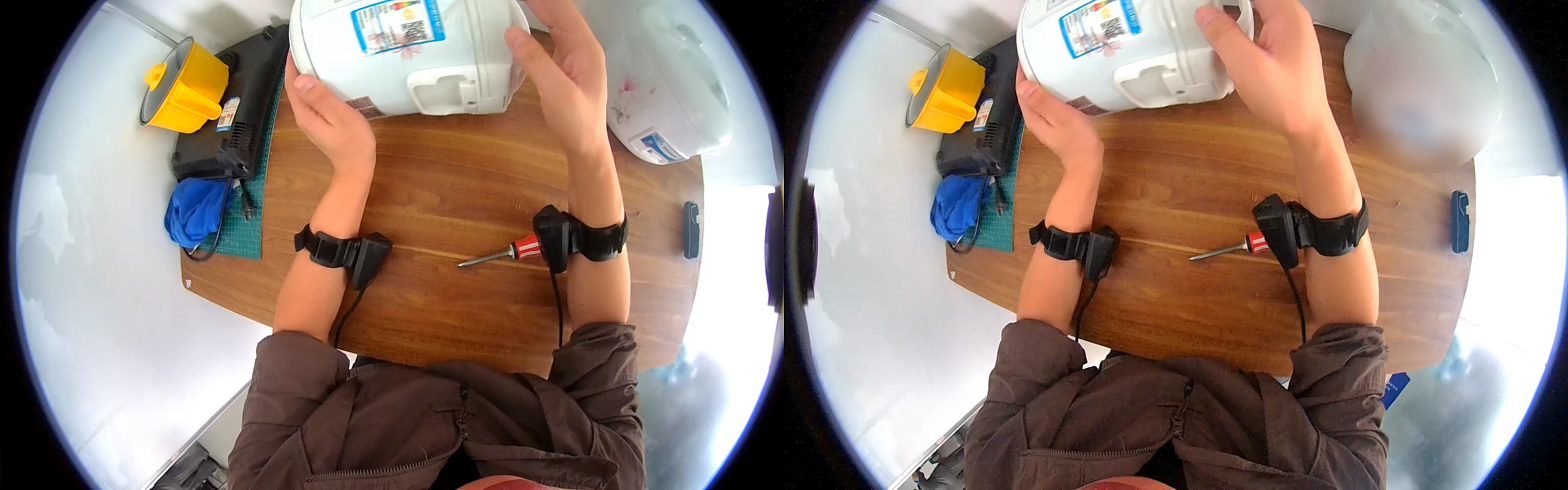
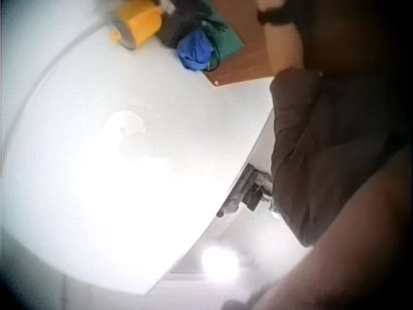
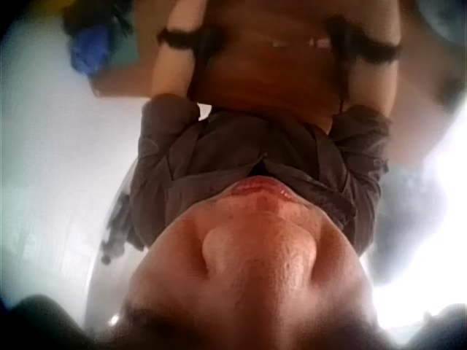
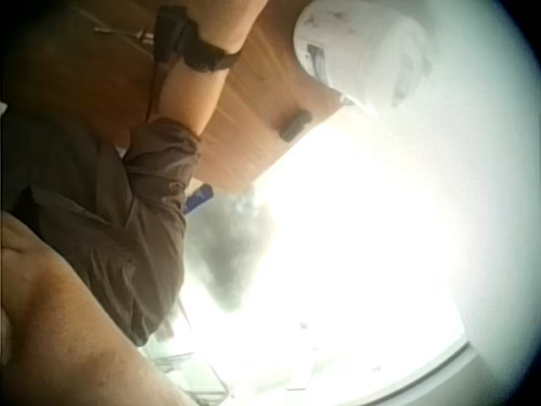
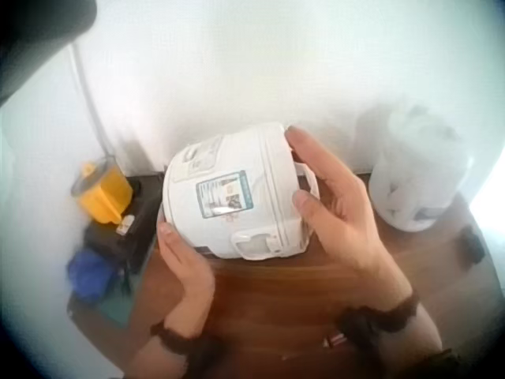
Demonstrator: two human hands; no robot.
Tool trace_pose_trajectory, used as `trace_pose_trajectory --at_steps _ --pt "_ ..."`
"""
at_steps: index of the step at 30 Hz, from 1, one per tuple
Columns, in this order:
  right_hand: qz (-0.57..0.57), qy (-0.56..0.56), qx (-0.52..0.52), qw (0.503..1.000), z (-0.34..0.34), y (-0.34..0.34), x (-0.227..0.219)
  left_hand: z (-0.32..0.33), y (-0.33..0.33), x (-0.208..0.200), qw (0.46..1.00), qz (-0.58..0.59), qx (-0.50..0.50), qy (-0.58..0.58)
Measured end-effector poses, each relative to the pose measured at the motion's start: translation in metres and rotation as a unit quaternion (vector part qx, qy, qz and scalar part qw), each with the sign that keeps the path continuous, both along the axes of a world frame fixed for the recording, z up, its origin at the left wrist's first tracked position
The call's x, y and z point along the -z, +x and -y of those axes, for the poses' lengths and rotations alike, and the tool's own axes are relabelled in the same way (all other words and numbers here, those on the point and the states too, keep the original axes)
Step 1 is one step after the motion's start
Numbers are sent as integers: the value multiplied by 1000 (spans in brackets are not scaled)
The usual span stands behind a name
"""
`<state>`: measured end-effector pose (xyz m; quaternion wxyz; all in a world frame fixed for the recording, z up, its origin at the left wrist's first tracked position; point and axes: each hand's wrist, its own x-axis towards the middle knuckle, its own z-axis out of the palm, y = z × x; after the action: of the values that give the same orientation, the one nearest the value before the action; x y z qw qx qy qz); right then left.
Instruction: The person uses a screwdriver to remove screws from the bottom and sides of a white rice cooker, then separates the outer casing from the inner body. A yellow pot is moved aside at the start.
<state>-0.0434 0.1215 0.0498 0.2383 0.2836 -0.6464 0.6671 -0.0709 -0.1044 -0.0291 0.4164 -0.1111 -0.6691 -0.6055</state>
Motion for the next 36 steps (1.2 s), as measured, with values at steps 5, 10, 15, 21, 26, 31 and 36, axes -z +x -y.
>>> trace_pose_trajectory --at_steps 5,10,15,21,26,31,36 --pt "-32 97 -42 994 -6 18 -32 -7 13 -17 968 101 67 220" --pt "-160 306 37 938 -12 25 -59 -20 31 -19 906 210 95 356" --pt "-112 397 83 907 14 53 -100 -21 53 -22 865 237 147 416" --pt "-12 342 355 870 33 39 -74 -29 69 -7 854 241 170 429" --pt "115 268 308 906 36 6 -61 -23 90 8 847 295 212 388" --pt "124 366 227 894 29 -11 -75 -6 100 11 828 384 291 288" --pt "29 396 236 887 12 -27 -67 10 95 -2 792 471 359 148"
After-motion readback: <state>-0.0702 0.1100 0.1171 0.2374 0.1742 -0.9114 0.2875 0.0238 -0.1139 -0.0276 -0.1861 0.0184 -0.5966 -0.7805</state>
